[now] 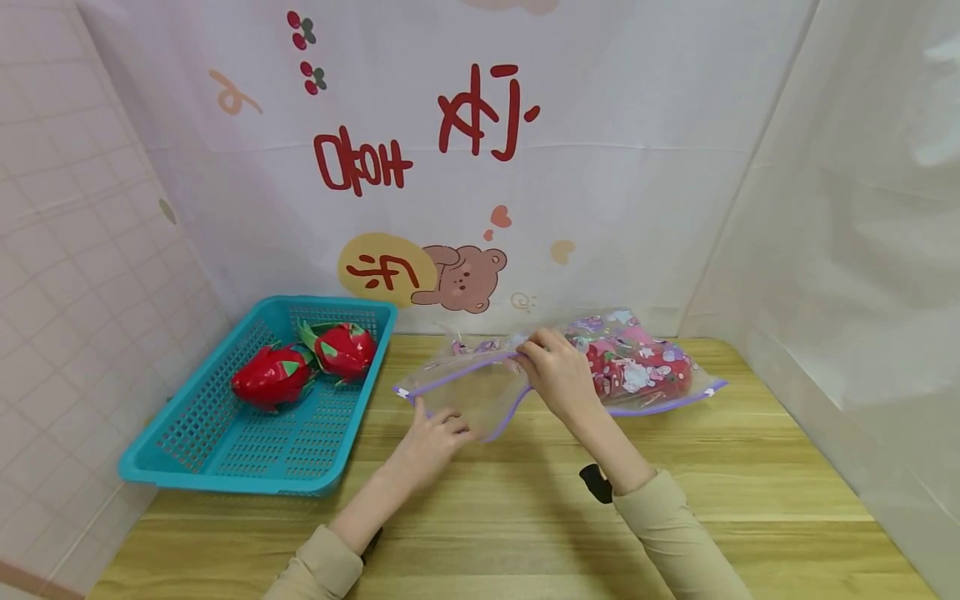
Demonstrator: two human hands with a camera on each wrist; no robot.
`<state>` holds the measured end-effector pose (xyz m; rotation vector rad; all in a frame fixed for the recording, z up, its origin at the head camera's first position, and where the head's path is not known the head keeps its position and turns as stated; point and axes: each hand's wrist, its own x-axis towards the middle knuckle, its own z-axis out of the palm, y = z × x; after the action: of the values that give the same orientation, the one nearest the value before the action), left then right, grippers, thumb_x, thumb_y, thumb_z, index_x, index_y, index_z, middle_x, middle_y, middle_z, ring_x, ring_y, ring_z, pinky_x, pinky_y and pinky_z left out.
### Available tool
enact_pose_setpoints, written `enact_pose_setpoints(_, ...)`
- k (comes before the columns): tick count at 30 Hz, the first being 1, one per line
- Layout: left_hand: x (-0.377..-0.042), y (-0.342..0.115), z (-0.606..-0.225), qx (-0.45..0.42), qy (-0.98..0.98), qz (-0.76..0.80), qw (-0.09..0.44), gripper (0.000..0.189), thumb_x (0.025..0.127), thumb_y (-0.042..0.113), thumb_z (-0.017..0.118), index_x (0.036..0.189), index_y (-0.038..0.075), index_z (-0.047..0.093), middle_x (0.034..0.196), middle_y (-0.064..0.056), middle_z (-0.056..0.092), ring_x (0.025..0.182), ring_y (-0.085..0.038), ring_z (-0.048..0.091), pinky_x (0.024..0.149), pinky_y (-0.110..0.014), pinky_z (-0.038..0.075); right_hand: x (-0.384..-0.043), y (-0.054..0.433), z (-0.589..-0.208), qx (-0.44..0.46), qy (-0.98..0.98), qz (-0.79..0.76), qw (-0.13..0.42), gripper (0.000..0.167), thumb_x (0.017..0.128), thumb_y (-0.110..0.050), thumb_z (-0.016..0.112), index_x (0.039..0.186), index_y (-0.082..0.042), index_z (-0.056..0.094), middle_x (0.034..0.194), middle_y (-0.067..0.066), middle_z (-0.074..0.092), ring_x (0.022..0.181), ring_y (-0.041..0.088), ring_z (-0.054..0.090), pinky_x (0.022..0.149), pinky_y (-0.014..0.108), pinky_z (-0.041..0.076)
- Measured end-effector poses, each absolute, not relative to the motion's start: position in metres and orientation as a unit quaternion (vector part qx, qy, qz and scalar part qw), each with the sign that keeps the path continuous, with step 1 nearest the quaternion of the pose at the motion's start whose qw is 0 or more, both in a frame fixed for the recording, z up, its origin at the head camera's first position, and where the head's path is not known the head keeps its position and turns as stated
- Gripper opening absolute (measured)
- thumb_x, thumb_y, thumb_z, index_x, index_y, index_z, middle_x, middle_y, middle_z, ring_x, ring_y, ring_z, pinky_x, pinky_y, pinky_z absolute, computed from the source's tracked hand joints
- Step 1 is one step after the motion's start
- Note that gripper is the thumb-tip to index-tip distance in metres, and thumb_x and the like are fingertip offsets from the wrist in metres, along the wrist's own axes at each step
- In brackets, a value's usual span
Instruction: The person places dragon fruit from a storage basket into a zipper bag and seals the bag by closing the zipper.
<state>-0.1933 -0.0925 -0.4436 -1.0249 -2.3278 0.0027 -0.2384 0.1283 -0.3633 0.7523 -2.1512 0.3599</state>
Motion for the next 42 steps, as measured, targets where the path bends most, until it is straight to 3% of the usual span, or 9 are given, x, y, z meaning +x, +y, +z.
enact_pose_setpoints(7, -0.191, -0.091, -0.443, -0.354, -0.895, 0.024, 0.269, 0.038, 0.083, 0.010, 0.064, 0.116, 0.027, 0.066, 0.093, 0.000, 0.069, 0.096, -0.023, 0.062, 0.084, -0.068, 0.042, -0.236, 0.124, -0.363, 0.282, -0.867, 0.099, 0.399, 0.007, 0.078, -0.013, 0.075, 0.079, -0.006, 0.074, 0.065, 0.002, 0.060, 0.049, 0.013, 0.052, 0.042, 0.023, 0.044)
enact_pose_setpoints(12, -0.190, -0.089, -0.446, -0.347, -0.904, 0.031, 0.248, 0.042, 0.085, 0.013, 0.062, 0.121, 0.035, 0.063, 0.093, 0.001, 0.067, 0.096, -0.024, 0.062, 0.084, -0.071, 0.041, -0.235, 0.120, -0.363, 0.296, -0.862, 0.078, 0.404, 0.009, 0.077, -0.018, 0.076, 0.077, -0.009, 0.074, 0.070, 0.002, 0.064, 0.060, 0.015, 0.060, 0.048, 0.025, 0.051)
enact_pose_setpoints(16, -0.190, -0.089, -0.445, -0.361, -0.908, 0.004, 0.213, 0.040, 0.090, 0.017, 0.057, 0.125, 0.035, 0.060, 0.108, 0.001, 0.067, 0.105, -0.024, 0.061, 0.083, -0.071, 0.043, -0.237, 0.120, -0.363, 0.310, -0.864, 0.091, 0.386, 0.010, 0.078, -0.018, 0.076, 0.078, -0.008, 0.073, 0.080, 0.003, 0.069, 0.073, 0.018, 0.063, 0.057, 0.027, 0.055)
enact_pose_setpoints(19, -0.189, -0.090, -0.442, -0.381, -0.903, -0.022, 0.199, 0.039, 0.091, 0.017, 0.056, 0.127, 0.031, 0.059, 0.117, 0.001, 0.066, 0.112, -0.024, 0.059, 0.084, -0.071, 0.043, -0.240, 0.121, -0.360, 0.320, -0.868, 0.096, 0.368, 0.010, 0.080, -0.018, 0.075, 0.081, -0.009, 0.074, 0.081, 0.003, 0.071, 0.074, 0.019, 0.063, 0.059, 0.027, 0.056)
enact_pose_setpoints(21, -0.189, -0.091, -0.442, -0.397, -0.895, -0.032, 0.199, 0.038, 0.091, 0.016, 0.058, 0.126, 0.029, 0.060, 0.118, 0.001, 0.066, 0.114, -0.023, 0.059, 0.087, -0.072, 0.041, -0.241, 0.122, -0.358, 0.323, -0.871, 0.097, 0.358, 0.009, 0.081, -0.019, 0.074, 0.083, -0.010, 0.075, 0.080, 0.002, 0.072, 0.072, 0.019, 0.062, 0.058, 0.028, 0.055)
enact_pose_setpoints(24, -0.187, -0.093, -0.440, -0.416, -0.886, -0.018, 0.203, 0.042, 0.088, 0.010, 0.061, 0.126, 0.028, 0.061, 0.118, 0.003, 0.066, 0.113, -0.020, 0.061, 0.090, -0.068, 0.044, -0.242, 0.123, -0.355, 0.327, -0.876, 0.098, 0.341, 0.009, 0.082, -0.020, 0.073, 0.084, -0.012, 0.076, 0.079, 0.001, 0.072, 0.069, 0.017, 0.061, 0.056, 0.027, 0.054)
enact_pose_setpoints(31, -0.186, -0.095, -0.439, -0.427, -0.881, 0.021, 0.205, 0.043, 0.087, 0.012, 0.064, 0.127, 0.028, 0.060, 0.115, 0.005, 0.068, 0.106, -0.020, 0.065, 0.093, -0.054, 0.049, -0.243, 0.124, -0.352, 0.342, -0.878, 0.093, 0.323, 0.009, 0.083, -0.021, 0.073, 0.084, -0.012, 0.076, 0.074, 0.000, 0.069, 0.061, 0.014, 0.056, 0.050, 0.024, 0.049)
enact_pose_setpoints(42, -0.187, -0.100, -0.444, -0.423, -0.870, 0.055, 0.247, 0.038, 0.086, 0.013, 0.063, 0.121, 0.027, 0.063, 0.107, 0.009, 0.071, 0.100, -0.016, 0.066, 0.090, -0.049, 0.051, -0.244, 0.127, -0.349, 0.306, -0.903, 0.131, 0.271, 0.010, 0.083, -0.018, 0.072, 0.087, -0.009, 0.074, 0.077, 0.004, 0.072, 0.065, 0.019, 0.068, 0.055, 0.029, 0.054)
